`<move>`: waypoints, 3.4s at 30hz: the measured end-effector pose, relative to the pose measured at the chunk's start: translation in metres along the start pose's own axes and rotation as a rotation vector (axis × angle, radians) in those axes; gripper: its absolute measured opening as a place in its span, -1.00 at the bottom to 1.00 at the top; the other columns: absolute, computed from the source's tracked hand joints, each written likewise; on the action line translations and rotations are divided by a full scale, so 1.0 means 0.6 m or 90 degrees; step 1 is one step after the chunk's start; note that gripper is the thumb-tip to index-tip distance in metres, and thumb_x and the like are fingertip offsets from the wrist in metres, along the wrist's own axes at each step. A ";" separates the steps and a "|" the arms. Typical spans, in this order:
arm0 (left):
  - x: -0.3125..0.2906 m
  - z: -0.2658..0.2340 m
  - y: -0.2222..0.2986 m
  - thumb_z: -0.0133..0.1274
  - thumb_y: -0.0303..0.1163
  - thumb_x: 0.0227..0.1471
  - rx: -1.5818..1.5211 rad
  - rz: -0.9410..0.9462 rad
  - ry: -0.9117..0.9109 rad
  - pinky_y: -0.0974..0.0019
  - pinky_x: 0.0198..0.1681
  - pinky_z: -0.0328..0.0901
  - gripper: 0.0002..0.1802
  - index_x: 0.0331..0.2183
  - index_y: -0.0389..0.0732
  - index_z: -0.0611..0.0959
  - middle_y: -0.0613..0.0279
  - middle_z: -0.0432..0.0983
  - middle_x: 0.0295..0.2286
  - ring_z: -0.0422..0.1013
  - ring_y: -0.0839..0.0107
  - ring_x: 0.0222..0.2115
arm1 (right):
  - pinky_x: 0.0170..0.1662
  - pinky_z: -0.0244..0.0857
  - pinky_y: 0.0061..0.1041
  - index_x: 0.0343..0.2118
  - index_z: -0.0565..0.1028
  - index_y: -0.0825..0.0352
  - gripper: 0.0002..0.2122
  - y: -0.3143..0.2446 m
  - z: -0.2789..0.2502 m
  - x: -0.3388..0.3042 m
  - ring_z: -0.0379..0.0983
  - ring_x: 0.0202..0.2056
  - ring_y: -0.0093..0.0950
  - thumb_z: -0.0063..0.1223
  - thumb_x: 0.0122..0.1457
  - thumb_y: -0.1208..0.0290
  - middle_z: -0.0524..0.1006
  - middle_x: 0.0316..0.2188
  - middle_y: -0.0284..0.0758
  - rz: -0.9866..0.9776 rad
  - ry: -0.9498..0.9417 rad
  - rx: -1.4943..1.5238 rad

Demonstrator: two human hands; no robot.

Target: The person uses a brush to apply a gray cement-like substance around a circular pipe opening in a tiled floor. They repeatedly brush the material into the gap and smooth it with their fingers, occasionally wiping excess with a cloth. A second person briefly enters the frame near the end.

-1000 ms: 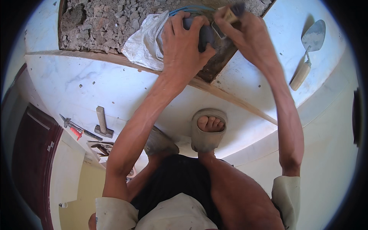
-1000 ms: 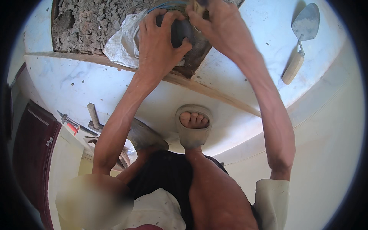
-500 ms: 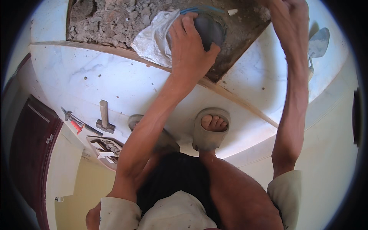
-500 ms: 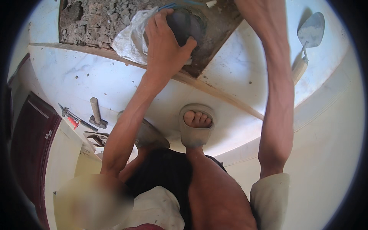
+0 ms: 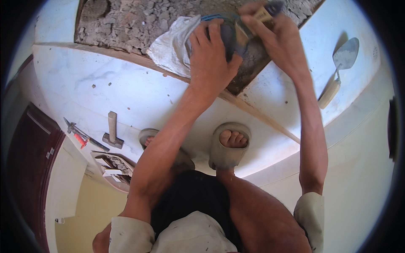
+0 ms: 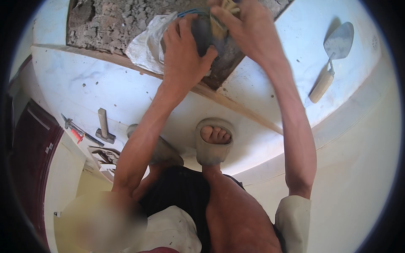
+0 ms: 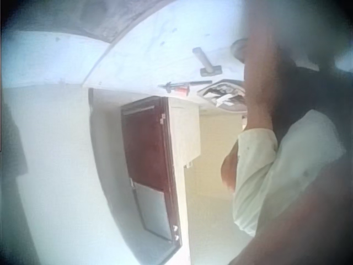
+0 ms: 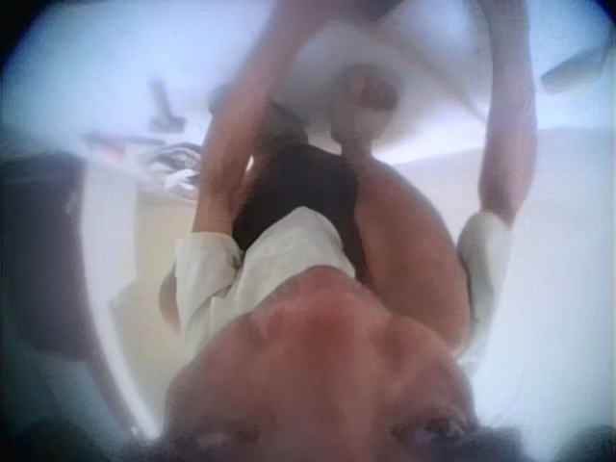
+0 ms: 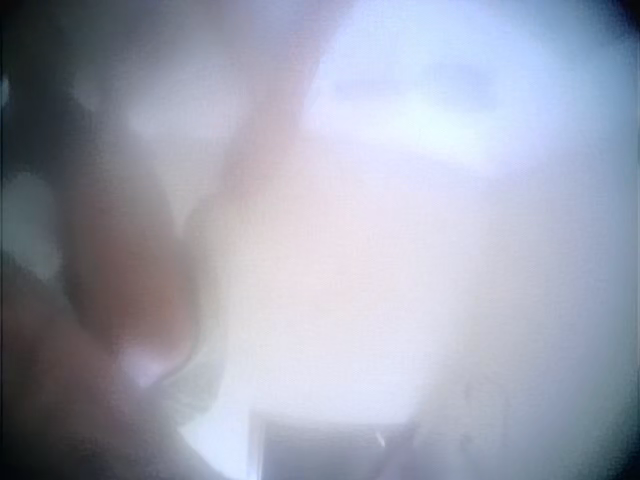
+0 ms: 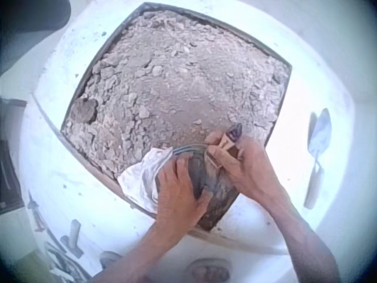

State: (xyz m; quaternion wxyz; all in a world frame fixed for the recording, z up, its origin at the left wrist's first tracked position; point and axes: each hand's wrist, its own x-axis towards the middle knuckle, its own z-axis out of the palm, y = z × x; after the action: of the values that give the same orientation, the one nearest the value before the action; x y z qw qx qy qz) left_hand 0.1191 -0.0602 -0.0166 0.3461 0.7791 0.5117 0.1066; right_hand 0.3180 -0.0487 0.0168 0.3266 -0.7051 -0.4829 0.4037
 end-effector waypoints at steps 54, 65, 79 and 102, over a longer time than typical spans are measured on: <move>-0.037 0.093 0.052 0.36 -0.41 0.06 0.041 -0.141 0.050 0.07 -0.02 0.34 -0.56 -0.03 -0.15 0.57 0.22 0.57 -0.23 0.51 0.17 -0.15 | -0.11 0.45 -0.53 -0.10 0.69 0.37 -0.86 -0.116 0.013 0.103 0.57 -0.21 -0.60 0.25 0.36 0.46 0.68 -0.29 -0.34 -0.047 -0.293 0.050; -0.037 0.093 0.045 0.31 -0.45 0.08 0.016 -0.140 0.055 0.05 -0.04 0.37 -0.59 -0.03 -0.14 0.57 0.20 0.57 -0.24 0.52 0.13 -0.17 | -0.14 0.49 -0.49 -0.16 0.68 0.38 -0.89 -0.130 0.036 0.131 0.60 -0.26 -0.55 0.22 0.37 0.47 0.72 -0.31 -0.34 -0.078 -0.446 -0.108; -0.093 0.039 0.051 0.28 -0.36 0.14 0.044 0.008 -0.094 0.07 0.03 0.28 -0.67 -0.05 -0.12 0.63 0.19 0.60 -0.22 0.48 0.17 -0.12 | -0.07 0.47 -0.42 -0.06 0.69 0.30 -0.84 -0.098 0.095 0.121 0.61 -0.18 -0.53 0.27 0.36 0.42 0.72 -0.26 -0.38 -0.053 -0.434 0.196; -0.058 -0.015 0.015 0.34 -0.38 0.10 0.032 0.007 -0.083 0.03 0.00 0.38 -0.73 -0.16 -0.14 0.64 0.16 0.61 -0.25 0.50 0.07 -0.14 | -0.15 0.53 -0.49 -0.16 0.70 0.41 -0.86 -0.034 0.002 0.062 0.63 -0.28 -0.58 0.30 0.31 0.46 0.74 -0.29 -0.33 -0.205 -0.152 -0.172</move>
State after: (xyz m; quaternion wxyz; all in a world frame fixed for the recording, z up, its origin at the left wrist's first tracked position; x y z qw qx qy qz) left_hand 0.1051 -0.0890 0.0024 0.3588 0.7955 0.4863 0.0445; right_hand 0.3159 -0.0068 0.0242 0.2298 -0.6037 -0.6740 0.3585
